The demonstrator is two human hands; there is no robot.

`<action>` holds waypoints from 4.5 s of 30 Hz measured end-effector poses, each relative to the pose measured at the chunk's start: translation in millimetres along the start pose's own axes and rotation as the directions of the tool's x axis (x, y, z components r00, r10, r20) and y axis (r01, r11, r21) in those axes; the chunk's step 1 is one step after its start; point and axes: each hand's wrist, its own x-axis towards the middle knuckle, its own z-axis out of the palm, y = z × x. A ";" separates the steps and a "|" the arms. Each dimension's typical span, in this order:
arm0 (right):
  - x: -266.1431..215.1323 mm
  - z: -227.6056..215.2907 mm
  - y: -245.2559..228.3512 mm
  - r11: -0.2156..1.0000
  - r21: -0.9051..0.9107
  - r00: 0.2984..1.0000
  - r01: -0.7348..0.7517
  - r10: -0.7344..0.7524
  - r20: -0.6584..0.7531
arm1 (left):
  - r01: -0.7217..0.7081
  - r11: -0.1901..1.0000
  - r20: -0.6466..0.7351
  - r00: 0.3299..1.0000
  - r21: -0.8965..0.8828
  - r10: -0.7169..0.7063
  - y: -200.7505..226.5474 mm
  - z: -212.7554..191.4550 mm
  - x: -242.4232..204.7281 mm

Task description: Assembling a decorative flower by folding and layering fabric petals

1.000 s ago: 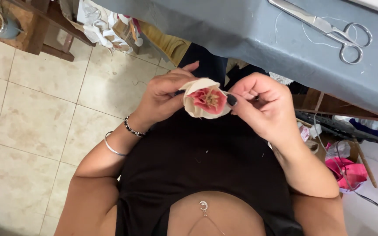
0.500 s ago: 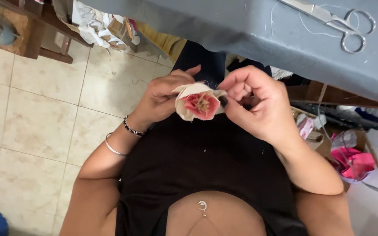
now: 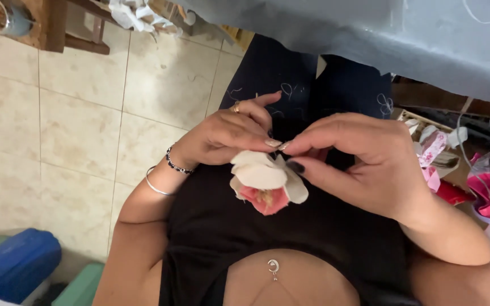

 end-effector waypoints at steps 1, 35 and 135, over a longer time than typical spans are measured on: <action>2.1 1.1 1.7 1.000 0.005 1.000 -0.004 0.004 0.006 | 0.007 1.000 -0.006 1.000 -0.002 -0.007 -0.7 -0.5 -0.8; -0.3 20.5 -1.5 0.988 -0.154 0.994 -0.024 0.007 -0.111 | 0.026 0.998 -0.039 0.999 0.053 -0.024 3.2 -9.1 -0.3; 4.0 29.3 41.7 0.905 0.172 0.857 0.389 -0.287 -0.428 | -0.150 0.940 -0.530 0.794 0.305 0.298 50.5 41.6 53.6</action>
